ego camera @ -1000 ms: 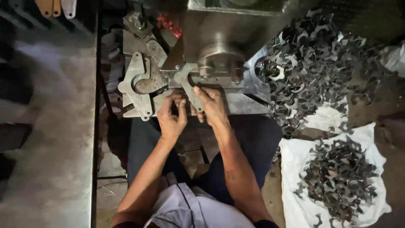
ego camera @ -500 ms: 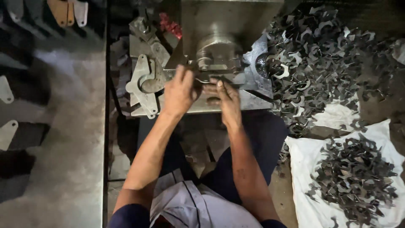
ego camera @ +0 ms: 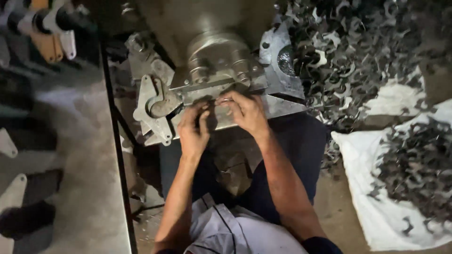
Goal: The worker is using a mechanical press to shape or assemble small metal components in a fabrication shop.
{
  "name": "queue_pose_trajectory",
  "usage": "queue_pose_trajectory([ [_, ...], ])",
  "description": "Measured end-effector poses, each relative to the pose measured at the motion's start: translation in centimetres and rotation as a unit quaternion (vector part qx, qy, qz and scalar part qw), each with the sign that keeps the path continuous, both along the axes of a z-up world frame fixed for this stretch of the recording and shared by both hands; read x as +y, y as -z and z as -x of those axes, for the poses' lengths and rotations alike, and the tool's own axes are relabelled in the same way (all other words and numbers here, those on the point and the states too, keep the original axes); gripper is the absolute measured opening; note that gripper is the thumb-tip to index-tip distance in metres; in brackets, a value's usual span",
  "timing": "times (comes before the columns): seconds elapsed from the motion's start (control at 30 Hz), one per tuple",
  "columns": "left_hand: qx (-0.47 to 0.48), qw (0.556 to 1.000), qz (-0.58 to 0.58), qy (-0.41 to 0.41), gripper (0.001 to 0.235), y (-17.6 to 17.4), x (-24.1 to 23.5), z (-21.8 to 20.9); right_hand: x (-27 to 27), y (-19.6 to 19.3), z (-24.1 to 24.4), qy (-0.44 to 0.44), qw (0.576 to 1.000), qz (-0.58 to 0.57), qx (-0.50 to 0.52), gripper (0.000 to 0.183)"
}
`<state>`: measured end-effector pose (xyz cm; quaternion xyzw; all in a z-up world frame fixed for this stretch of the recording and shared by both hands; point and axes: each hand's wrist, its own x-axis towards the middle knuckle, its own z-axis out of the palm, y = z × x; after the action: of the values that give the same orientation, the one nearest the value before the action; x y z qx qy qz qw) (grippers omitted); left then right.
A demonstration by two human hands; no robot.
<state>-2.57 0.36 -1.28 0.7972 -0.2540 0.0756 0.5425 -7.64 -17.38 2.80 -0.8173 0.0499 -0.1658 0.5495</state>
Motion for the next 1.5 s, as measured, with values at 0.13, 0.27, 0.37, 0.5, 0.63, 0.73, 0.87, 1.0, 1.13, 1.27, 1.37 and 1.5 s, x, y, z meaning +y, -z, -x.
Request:
queue_pose_trajectory([
  [0.13,-0.027,0.999,-0.027,-0.002,0.018,-1.3,2.3,-0.3,-1.2,2.2,-0.3,-0.027,0.998,0.026,-0.057,0.029],
  [0.27,-0.094,0.974,-0.148,-0.146,0.028,-1.9,5.8,-1.5,-1.0,2.9,-0.3,-0.038,0.995,0.037,-0.080,0.033],
  [0.37,-0.147,0.925,-0.255,-0.242,0.044,-1.1,8.8,-3.6,-1.1,3.2,0.0,-0.042,0.995,0.021,-0.092,0.034],
  [0.5,-0.037,0.893,-0.331,-0.304,0.053,0.0,11.8,-6.0,-0.8,0.7,0.0,0.020,0.991,0.095,-0.095,0.031],
  [0.63,0.088,0.917,-0.305,-0.243,0.052,2.0,13.3,-8.5,-0.7,-0.4,0.0,0.119,0.981,0.144,-0.057,0.044],
  [0.73,0.057,0.914,-0.313,-0.250,0.057,3.1,12.9,-9.5,-1.8,-0.1,-0.6,0.167,0.955,0.214,-0.120,0.045],
  [0.87,-0.063,0.862,-0.384,-0.324,0.030,7.6,13.5,-9.6,-3.8,1.8,-1.5,0.168,0.891,0.385,-0.170,0.024],
  [1.0,-0.061,0.947,-0.215,-0.230,0.025,-5.5,10.4,-4.7,-4.2,-3.6,0.7,0.158,0.967,0.200,0.011,0.024],
  [1.13,0.042,0.988,-0.033,-0.147,0.017,-6.2,9.2,-0.9,-12.6,2.6,3.2,0.145,0.931,-0.296,-0.156,0.018],
  [1.27,0.334,0.923,0.168,-0.087,0.018,-3.8,3.8,0.3,-10.4,1.0,2.0,0.261,0.805,-0.521,-0.109,0.041],
  [1.37,0.363,0.898,0.245,-0.047,0.026,-1.6,-0.2,-2.6,-3.1,2.3,0.8,0.172,0.890,-0.409,0.102,0.057],
  [1.5,0.350,0.905,0.222,-0.097,0.034,-1.3,-2.2,-4.1,3.7,4.2,0.1,-0.014,0.889,-0.404,0.216,0.044],
])
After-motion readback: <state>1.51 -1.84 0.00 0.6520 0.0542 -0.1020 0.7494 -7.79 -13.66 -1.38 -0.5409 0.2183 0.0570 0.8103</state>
